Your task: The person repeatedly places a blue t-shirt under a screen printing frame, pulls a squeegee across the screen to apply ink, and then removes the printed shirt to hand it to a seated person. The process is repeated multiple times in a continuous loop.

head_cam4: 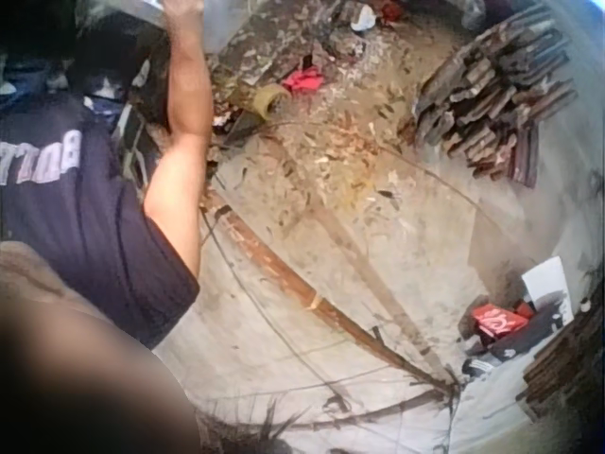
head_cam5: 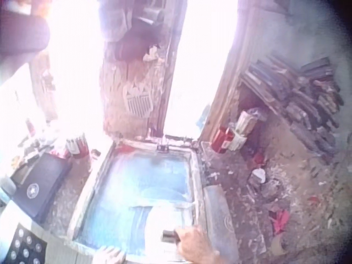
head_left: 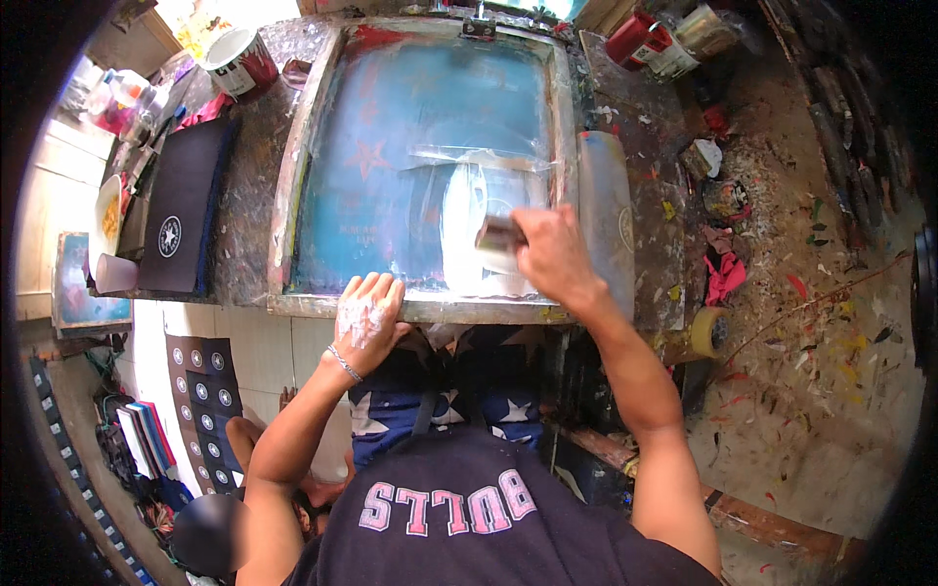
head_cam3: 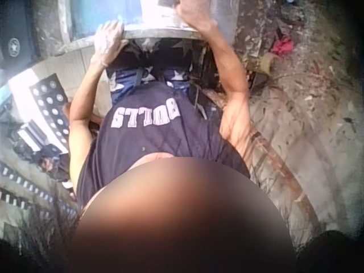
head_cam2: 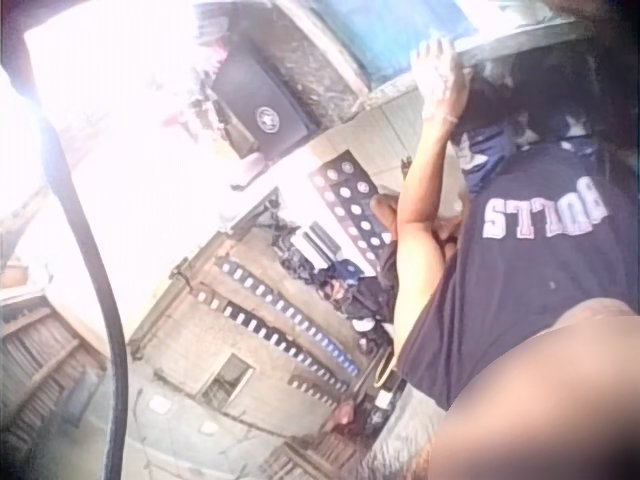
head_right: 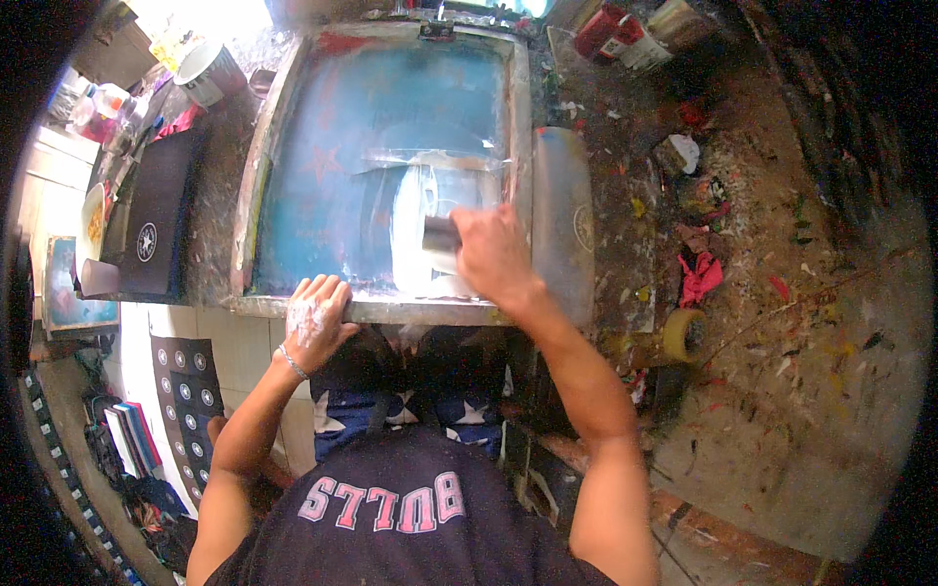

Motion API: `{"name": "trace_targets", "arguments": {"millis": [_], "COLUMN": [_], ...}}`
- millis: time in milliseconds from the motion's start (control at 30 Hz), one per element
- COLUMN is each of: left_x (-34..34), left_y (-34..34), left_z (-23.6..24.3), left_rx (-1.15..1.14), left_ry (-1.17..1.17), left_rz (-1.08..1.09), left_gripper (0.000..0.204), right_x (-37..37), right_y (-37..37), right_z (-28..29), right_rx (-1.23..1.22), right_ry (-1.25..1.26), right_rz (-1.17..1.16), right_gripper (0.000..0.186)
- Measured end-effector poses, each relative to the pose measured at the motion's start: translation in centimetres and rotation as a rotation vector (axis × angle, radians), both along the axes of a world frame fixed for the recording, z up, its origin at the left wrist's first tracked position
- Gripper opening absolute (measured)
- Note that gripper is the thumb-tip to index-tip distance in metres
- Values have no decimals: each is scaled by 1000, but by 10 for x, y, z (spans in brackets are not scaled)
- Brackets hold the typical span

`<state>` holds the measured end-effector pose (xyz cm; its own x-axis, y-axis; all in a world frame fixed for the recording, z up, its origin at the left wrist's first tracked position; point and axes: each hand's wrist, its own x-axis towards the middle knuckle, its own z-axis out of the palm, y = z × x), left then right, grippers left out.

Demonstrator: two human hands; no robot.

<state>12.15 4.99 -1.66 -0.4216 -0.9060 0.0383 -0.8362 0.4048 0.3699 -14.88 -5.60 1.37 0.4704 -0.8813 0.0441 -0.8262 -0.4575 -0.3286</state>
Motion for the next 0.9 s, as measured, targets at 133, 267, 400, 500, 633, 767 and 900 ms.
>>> {"name": "trace_targets", "arguments": {"millis": [133, 267, 400, 500, 633, 767, 900], "left_x": [0, -1, -2, -3, -3, -1, 2], "left_y": [2, 3, 1, 0, 0, 0, -3], "left_z": [-2, -2, 1, 3, 1, 1, 14], "left_rx": [-11, -4, 16, 19, -5, -12, -7], "left_ry": [29, 50, 37, 32, 26, 7, 45], "left_rz": [37, 58, 44, 34, 25, 21, 28], "left_gripper": [47, 45, 45, 45, 45, 44, 42], "right_x": [10, 23, 19, 12, 7, 9, 10], "right_y": [-79, -110, -57, 8, 55, 63, 69], "right_z": [-4, -14, -14, -10, -10, -11, -2], "right_rx": [-226, -185, -123, -135, -139, -233, -296], "right_ry": [-29, -12, -10, -16, -55, 33, 74], "right_rz": [13, 60, 97, 118, 108, 109, 103], "right_gripper": [18, 20, 19, 17, 16, 13, 22]}}
